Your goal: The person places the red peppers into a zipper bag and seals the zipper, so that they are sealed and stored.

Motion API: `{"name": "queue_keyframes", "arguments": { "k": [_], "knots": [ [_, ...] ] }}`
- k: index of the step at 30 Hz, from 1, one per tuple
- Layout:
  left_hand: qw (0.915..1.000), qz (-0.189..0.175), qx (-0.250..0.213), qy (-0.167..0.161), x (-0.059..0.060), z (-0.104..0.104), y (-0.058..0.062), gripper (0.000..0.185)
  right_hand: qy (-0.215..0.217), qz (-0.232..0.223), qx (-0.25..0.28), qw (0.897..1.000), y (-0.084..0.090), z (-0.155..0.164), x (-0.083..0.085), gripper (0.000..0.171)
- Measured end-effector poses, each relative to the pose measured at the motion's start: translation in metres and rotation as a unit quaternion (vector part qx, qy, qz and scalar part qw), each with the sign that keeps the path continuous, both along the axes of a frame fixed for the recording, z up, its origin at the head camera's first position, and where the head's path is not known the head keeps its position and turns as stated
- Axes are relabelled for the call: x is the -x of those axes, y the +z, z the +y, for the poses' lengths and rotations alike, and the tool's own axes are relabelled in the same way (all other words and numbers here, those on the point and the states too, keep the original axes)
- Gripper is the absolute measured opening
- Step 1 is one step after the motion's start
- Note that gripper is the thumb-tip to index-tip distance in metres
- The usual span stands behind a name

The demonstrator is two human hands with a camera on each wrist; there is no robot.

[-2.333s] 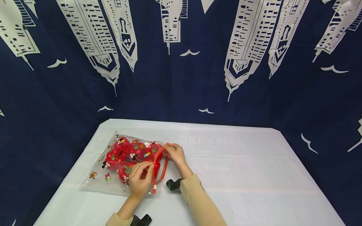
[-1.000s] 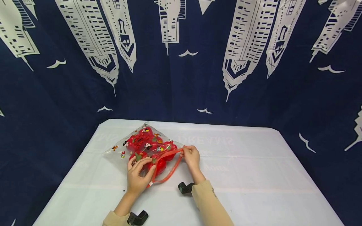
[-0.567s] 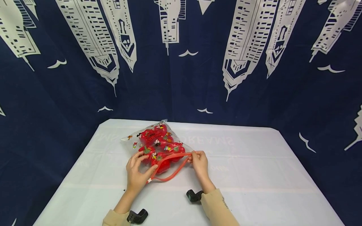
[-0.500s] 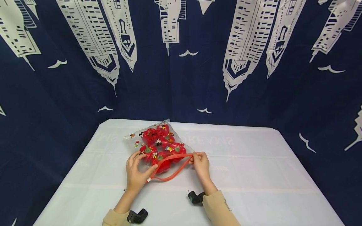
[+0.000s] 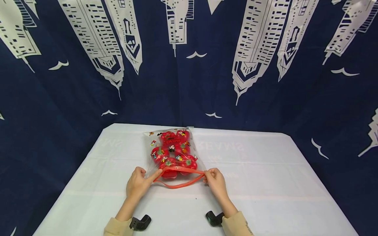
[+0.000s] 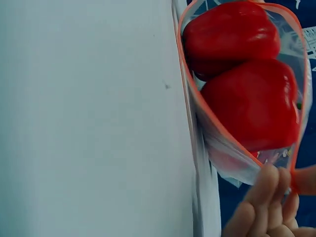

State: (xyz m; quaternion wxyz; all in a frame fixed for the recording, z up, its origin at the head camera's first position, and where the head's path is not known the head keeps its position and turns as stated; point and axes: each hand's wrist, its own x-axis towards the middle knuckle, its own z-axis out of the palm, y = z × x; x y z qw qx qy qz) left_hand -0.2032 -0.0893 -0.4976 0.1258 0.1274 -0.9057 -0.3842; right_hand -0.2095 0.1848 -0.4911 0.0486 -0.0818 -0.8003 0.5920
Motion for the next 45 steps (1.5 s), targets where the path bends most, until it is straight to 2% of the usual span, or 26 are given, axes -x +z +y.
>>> {"name": "queue_keyframes", "arguments": {
  "k": [3,6,8,10,13,15,17,19,23,27,31,33,36,41,45],
  "knots": [
    [0.9983,-0.049,0.020,-0.022,-0.001,-0.005,0.001,0.070,0.023,-0.017,0.001,1.000,-0.001,0.001,-0.004,0.011],
    [0.9949,-0.088,0.011,-0.048,-0.001,-0.008,0.001,0.070,0.048,-0.038,0.009,0.998,-0.002,0.000,-0.006,0.012],
    [0.9923,-0.101,-0.031,-0.065,-0.002,-0.009,0.001,0.069,0.065,-0.056,0.025,0.996,-0.002,0.000,-0.005,0.016],
    [0.9861,-0.109,-0.096,-0.081,-0.001,-0.010,0.000,0.066,0.085,-0.075,0.040,0.993,-0.002,-0.001,-0.004,0.023],
    [0.9675,-0.116,-0.200,-0.103,0.001,-0.011,-0.003,0.060,0.116,-0.099,0.049,0.987,-0.002,-0.002,0.000,0.040],
    [0.9540,-0.116,-0.251,-0.116,0.003,-0.011,-0.006,0.057,0.133,-0.098,0.055,0.985,-0.003,-0.002,0.003,0.047],
    [0.9416,-0.111,-0.289,-0.132,0.005,-0.011,-0.008,0.053,0.144,-0.087,0.069,0.983,-0.003,-0.001,0.004,0.048],
    [0.9300,-0.104,-0.322,-0.142,0.007,-0.012,-0.009,0.050,0.152,-0.074,0.088,0.982,0.003,-0.002,0.002,0.041],
    [0.9005,-0.088,-0.399,-0.149,0.009,-0.013,-0.008,0.039,0.133,-0.049,0.126,0.982,0.000,-0.002,0.005,0.029],
    [0.8762,-0.075,-0.451,-0.152,0.011,-0.016,-0.003,0.025,0.095,-0.035,0.161,0.982,-0.005,-0.003,0.010,0.025],
    [0.8546,-0.057,-0.494,-0.151,0.012,-0.019,0.001,0.019,0.078,-0.035,0.181,0.980,0.000,-0.003,0.009,0.025],
    [0.8461,-0.045,-0.510,-0.149,0.012,-0.020,0.002,0.021,0.075,-0.037,0.184,0.979,0.002,-0.002,0.008,0.026],
    [0.8424,-0.030,-0.516,-0.151,0.012,-0.021,0.003,0.022,0.077,-0.038,0.188,0.978,0.003,-0.001,0.007,0.030],
    [0.8416,-0.019,-0.518,-0.151,0.013,-0.021,0.003,0.010,0.069,-0.035,0.197,0.977,0.001,-0.001,0.006,0.029],
    [0.8421,-0.013,-0.522,-0.135,0.014,-0.020,0.002,0.008,0.057,-0.030,0.206,0.977,-0.001,-0.002,0.006,0.027]
  ]
}}
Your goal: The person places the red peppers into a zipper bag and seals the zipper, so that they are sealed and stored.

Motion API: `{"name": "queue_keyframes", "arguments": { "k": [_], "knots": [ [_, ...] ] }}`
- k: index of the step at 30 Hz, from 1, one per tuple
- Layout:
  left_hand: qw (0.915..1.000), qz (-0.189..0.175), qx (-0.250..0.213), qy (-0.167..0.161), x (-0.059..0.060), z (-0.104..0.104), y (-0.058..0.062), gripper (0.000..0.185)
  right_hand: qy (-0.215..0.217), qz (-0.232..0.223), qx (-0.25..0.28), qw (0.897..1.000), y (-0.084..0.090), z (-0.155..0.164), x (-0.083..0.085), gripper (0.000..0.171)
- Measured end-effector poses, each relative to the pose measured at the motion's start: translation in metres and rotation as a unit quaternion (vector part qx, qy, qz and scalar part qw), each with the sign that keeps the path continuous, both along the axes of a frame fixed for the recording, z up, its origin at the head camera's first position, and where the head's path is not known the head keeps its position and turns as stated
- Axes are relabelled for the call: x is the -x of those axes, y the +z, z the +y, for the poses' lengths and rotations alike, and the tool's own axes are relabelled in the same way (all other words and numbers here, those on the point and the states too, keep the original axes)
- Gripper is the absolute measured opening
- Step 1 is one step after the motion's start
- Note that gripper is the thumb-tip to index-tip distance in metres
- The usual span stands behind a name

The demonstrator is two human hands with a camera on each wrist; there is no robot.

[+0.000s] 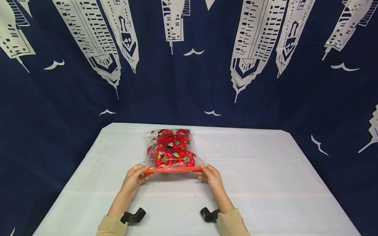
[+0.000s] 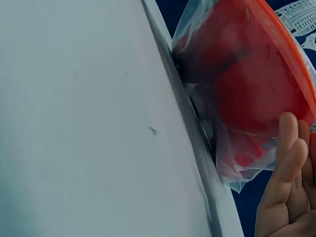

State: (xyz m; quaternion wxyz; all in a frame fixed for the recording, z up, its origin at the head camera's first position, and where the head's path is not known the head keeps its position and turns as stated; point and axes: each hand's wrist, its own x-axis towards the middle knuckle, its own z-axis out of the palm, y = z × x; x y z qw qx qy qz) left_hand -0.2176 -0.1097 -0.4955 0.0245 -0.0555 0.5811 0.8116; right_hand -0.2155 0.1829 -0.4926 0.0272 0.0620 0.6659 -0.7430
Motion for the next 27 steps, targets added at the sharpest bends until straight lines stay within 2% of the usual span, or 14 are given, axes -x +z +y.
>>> {"name": "queue_keyframes", "arguments": {
  "k": [5,11,14,19,23,27],
  "knots": [
    [0.9996,-0.014,-0.008,0.024,0.000,0.002,0.002,0.005,-0.002,-0.002,0.006,1.000,-0.003,0.000,0.000,0.027],
    [0.9994,-0.015,-0.008,0.029,0.001,0.002,0.002,0.004,-0.008,-0.006,-0.006,1.000,-0.004,0.003,0.000,0.026],
    [0.9995,-0.014,-0.003,0.028,0.002,0.002,0.000,0.005,-0.015,-0.005,-0.025,1.000,-0.005,0.002,0.002,0.026],
    [0.9997,-0.019,0.005,0.015,0.004,0.001,-0.006,0.006,-0.036,0.004,-0.088,0.995,-0.009,0.001,0.004,0.026],
    [0.9990,-0.024,0.038,-0.003,0.002,0.000,-0.009,0.011,-0.043,0.007,-0.137,0.990,-0.012,0.003,0.003,0.030],
    [0.9937,-0.021,0.105,-0.036,-0.001,-0.001,-0.011,0.028,-0.049,-0.001,-0.176,0.983,-0.013,0.006,0.001,0.035]
  ]
}}
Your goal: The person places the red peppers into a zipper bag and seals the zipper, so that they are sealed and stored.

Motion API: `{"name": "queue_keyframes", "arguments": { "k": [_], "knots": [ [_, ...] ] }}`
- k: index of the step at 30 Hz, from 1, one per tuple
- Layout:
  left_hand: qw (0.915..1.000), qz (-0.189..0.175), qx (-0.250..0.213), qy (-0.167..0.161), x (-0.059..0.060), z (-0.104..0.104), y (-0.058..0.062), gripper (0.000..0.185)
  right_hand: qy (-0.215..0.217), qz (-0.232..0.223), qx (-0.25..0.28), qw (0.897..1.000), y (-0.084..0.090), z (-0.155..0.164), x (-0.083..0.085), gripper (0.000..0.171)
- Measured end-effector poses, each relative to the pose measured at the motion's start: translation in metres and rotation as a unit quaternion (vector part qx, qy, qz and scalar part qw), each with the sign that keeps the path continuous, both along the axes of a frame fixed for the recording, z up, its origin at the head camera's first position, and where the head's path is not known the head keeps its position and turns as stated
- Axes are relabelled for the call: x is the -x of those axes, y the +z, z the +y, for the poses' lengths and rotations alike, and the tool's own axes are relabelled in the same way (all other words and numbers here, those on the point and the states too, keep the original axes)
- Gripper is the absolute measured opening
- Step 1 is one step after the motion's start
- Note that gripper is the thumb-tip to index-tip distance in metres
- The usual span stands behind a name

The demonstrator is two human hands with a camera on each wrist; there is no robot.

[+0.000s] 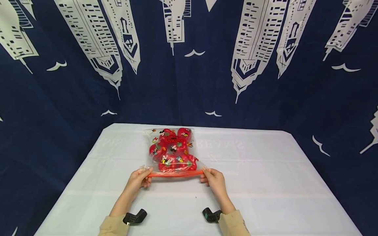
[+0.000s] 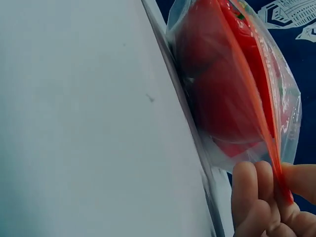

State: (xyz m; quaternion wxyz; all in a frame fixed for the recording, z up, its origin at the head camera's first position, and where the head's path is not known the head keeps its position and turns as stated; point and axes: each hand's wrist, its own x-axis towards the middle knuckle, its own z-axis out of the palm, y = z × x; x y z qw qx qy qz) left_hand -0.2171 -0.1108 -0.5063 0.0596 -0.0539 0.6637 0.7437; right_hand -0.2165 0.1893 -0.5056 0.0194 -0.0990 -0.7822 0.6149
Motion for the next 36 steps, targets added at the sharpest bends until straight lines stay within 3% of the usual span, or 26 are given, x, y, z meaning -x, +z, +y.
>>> {"name": "queue_keyframes", "arguments": {
  "k": [3,6,10,13,19,23,32,36],
  "knots": [
    [0.9994,0.006,0.026,-0.022,-0.002,-0.002,0.000,0.036,-0.007,0.000,-0.022,1.000,0.002,0.003,-0.002,0.037],
    [0.9990,0.017,0.014,-0.038,-0.002,-0.004,0.002,0.037,-0.030,0.021,-0.060,0.998,0.007,0.005,-0.002,0.034],
    [0.9975,0.037,0.005,-0.060,-0.003,-0.007,0.005,0.033,-0.086,0.075,-0.130,0.985,0.015,0.006,-0.005,0.029],
    [0.9957,0.059,0.004,-0.072,-0.003,-0.009,0.006,0.030,-0.103,0.108,-0.144,0.978,0.025,-0.001,-0.009,0.025],
    [0.9909,0.075,-0.090,-0.066,-0.002,-0.011,0.005,0.028,-0.021,0.123,-0.052,0.991,0.044,-0.032,-0.021,0.017],
    [0.9836,0.094,-0.138,-0.068,-0.001,-0.009,0.006,0.026,0.032,0.116,0.000,0.993,0.050,-0.055,-0.024,0.018],
    [0.9798,0.126,-0.128,-0.089,-0.001,-0.006,0.004,0.023,0.102,0.105,0.019,0.989,0.091,-0.105,-0.049,0.024],
    [0.9804,0.126,-0.113,-0.101,-0.003,-0.004,0.004,0.025,0.143,0.082,0.014,0.986,0.093,-0.125,-0.056,0.029]
  ]
}}
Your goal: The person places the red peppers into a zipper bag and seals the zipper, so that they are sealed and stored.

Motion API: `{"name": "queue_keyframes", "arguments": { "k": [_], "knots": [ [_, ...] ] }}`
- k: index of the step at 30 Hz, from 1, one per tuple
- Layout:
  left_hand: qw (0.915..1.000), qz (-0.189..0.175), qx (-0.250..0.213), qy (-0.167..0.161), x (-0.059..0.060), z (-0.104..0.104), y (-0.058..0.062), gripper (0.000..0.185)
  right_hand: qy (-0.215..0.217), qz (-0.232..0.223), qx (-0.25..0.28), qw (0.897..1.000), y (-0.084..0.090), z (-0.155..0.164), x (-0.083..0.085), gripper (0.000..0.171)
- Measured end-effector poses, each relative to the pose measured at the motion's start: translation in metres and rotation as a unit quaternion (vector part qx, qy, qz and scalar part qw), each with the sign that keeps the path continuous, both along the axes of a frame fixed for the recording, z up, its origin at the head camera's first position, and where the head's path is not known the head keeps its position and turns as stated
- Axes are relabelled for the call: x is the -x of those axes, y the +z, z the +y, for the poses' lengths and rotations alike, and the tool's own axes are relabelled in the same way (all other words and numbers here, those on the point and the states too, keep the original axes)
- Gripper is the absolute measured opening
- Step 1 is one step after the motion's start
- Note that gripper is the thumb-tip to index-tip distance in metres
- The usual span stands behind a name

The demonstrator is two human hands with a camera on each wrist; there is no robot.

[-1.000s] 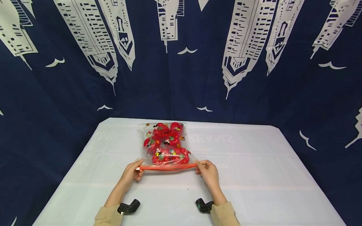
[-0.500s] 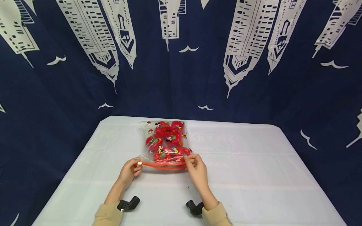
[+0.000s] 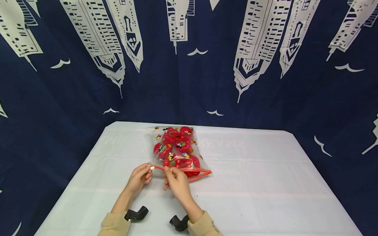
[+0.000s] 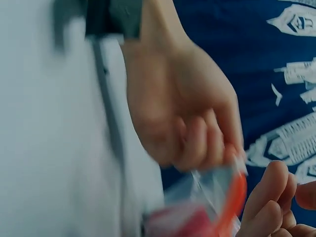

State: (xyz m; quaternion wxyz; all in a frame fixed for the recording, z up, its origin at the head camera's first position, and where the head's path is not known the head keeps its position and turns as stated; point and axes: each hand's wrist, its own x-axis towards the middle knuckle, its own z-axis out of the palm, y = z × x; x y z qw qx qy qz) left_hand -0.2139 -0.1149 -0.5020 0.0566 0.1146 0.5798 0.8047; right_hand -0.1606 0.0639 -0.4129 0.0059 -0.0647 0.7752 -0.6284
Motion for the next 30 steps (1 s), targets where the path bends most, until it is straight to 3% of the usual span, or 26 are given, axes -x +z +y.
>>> {"name": "queue_keyframes", "arguments": {
  "k": [6,11,15,22,30],
  "knots": [
    [1.0000,-0.002,0.009,0.003,-0.001,0.002,0.000,0.026,0.039,-0.022,0.033,0.998,-0.039,-0.024,0.013,0.037],
    [0.9999,0.007,0.008,0.002,-0.002,0.003,-0.001,0.024,0.015,-0.033,0.068,0.997,-0.057,-0.041,0.021,0.041],
    [1.0000,0.005,0.007,0.001,-0.002,0.003,0.000,0.023,-0.012,-0.045,0.099,0.994,-0.058,-0.050,0.024,0.039],
    [0.9997,0.011,0.023,0.004,-0.003,0.004,0.000,0.023,-0.034,-0.035,0.125,0.991,-0.032,-0.055,0.011,0.029],
    [0.9992,0.007,0.032,0.024,-0.003,0.009,0.000,0.023,-0.092,-0.003,0.134,0.987,-0.032,-0.059,0.011,0.024]
  ]
}}
